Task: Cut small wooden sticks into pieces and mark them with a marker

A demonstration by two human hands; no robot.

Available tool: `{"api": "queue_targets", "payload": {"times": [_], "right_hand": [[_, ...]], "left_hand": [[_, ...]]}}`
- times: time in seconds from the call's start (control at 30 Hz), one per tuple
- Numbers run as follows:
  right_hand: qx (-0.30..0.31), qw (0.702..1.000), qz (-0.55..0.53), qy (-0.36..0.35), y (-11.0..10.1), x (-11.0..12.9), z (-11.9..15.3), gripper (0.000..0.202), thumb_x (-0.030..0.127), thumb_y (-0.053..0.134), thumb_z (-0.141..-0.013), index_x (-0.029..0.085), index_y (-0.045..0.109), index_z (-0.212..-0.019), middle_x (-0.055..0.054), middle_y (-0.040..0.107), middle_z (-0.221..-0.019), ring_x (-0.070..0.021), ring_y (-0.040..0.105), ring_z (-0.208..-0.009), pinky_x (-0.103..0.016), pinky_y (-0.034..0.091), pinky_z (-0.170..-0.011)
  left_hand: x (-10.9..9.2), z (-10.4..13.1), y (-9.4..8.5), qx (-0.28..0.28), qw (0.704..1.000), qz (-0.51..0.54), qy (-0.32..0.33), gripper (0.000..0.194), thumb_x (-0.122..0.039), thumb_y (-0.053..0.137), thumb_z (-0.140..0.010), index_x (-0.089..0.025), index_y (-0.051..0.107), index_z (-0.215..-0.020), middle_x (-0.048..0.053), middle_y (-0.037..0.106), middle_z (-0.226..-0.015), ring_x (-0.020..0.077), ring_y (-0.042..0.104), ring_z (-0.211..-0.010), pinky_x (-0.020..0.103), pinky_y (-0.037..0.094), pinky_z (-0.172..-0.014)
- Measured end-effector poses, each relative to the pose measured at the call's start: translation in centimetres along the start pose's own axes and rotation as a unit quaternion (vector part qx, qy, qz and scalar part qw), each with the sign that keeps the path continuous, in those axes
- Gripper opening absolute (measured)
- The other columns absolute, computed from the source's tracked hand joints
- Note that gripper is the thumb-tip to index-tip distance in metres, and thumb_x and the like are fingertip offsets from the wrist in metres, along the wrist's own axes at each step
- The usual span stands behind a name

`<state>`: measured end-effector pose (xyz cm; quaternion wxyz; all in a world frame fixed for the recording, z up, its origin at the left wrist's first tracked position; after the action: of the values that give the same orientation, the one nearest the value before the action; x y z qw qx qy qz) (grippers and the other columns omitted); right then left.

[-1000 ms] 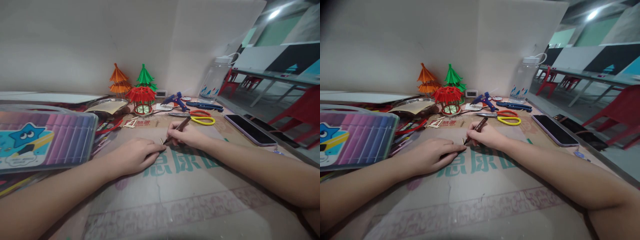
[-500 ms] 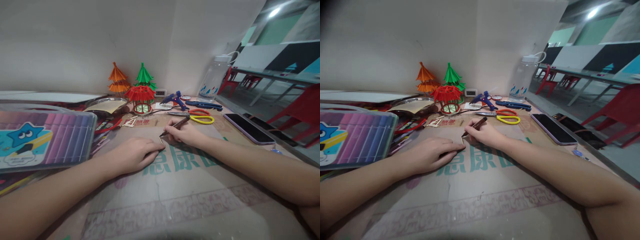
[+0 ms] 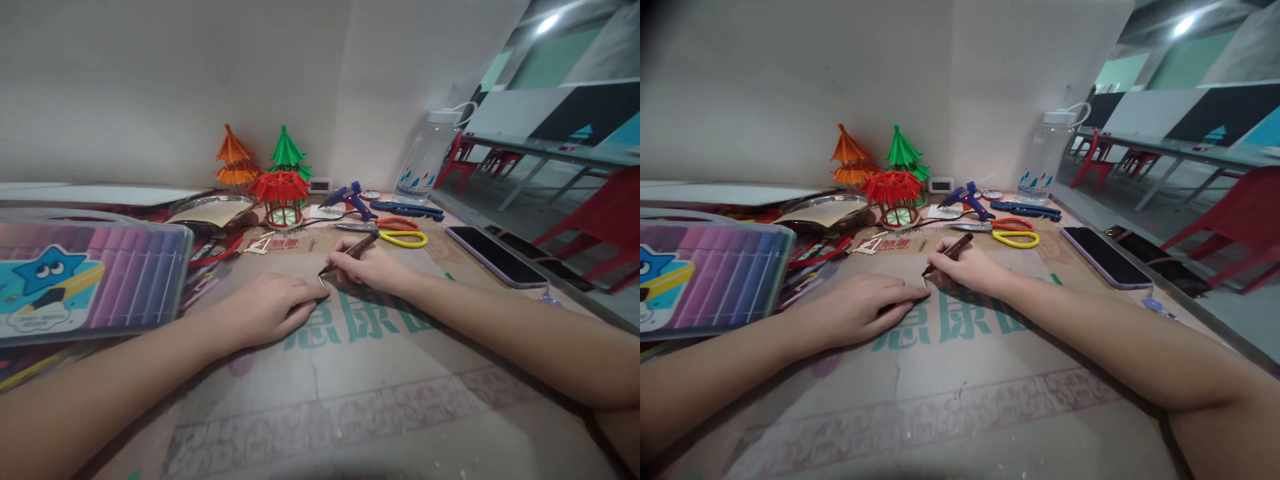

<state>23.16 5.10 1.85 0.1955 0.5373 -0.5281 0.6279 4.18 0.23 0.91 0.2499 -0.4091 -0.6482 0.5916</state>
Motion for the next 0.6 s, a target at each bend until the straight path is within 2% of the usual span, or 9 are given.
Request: {"api": "queue_targets", "payload": {"times": [0.13,0.27,0.37,0.47,0.6], "right_hand": [[0.001,1.000,-0.002,0.006,0.1,-0.1,-0.1,0.016,0.031,0.055,-0.089,0.019,0.055,-0.079,0.005,0.058,-0.053,-0.0068,0.043,-0.041,-0.020,0.034,-0.042],[-0.006,1.000,-0.008,0.004,0.0,-0.1,-0.1,0.017,0.031,0.055,-0.089,0.018,0.056,-0.078,0.005,0.058,-0.052,-0.0059,0.040,-0.039,-0.019,0.031,-0.040],[-0.020,0.999,-0.027,-0.005,-0.1,0.0,0.0,0.017,0.032,0.057,-0.086,0.019,0.055,-0.076,0.005,0.058,-0.051,-0.0064,0.041,-0.039,-0.019,0.030,-0.039],[-0.036,0.999,-0.034,-0.015,-0.3,0.0,0.1,0.017,0.032,0.058,-0.085,0.019,0.055,-0.075,0.005,0.057,-0.049,-0.0070,0.043,-0.039,-0.019,0.030,-0.039],[-0.032,0.999,-0.028,-0.011,-0.3,0.0,0.1,0.018,0.031,0.055,-0.086,0.019,0.055,-0.074,0.005,0.055,-0.048,-0.0071,0.044,-0.039,-0.018,0.029,-0.038]], "left_hand": [[0.0,0.0,-0.1,-0.016,1.000,0.006,-0.019,0.036,-0.025,0.044,-0.098,-0.023,0.060,-0.131,0.006,0.073,-0.117,0.0233,0.070,-0.100,0.036,0.053,-0.085],[0.3,0.1,-0.6,-0.083,0.994,-0.002,-0.075,0.032,-0.027,0.047,-0.096,-0.019,0.063,-0.122,0.009,0.070,-0.122,0.0263,0.065,-0.108,0.040,0.052,-0.092],[0.4,0.0,-0.8,-0.115,0.990,-0.006,-0.076,0.039,-0.027,0.051,-0.094,-0.016,0.056,-0.131,0.012,0.062,-0.133,0.0276,0.057,-0.122,0.044,0.046,-0.103],[0.7,-0.1,-0.5,-0.116,0.991,0.009,-0.073,0.048,-0.025,0.054,-0.092,-0.017,0.048,-0.139,0.011,0.057,-0.140,0.0260,0.052,-0.128,0.044,0.042,-0.108],[1.1,-0.3,0.0,-0.100,0.993,0.011,-0.069,0.045,-0.029,0.052,-0.094,-0.016,0.051,-0.137,0.012,0.056,-0.142,0.0276,0.048,-0.133,0.047,0.038,-0.113]]}}
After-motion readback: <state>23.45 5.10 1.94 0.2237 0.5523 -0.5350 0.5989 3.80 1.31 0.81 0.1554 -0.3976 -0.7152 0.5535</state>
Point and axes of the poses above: each hand's wrist, its own z-axis away from the middle knuckle, its own y-axis out of the palm, x = y × z, the point moved 3 cm from there along -z, towards the middle knuckle
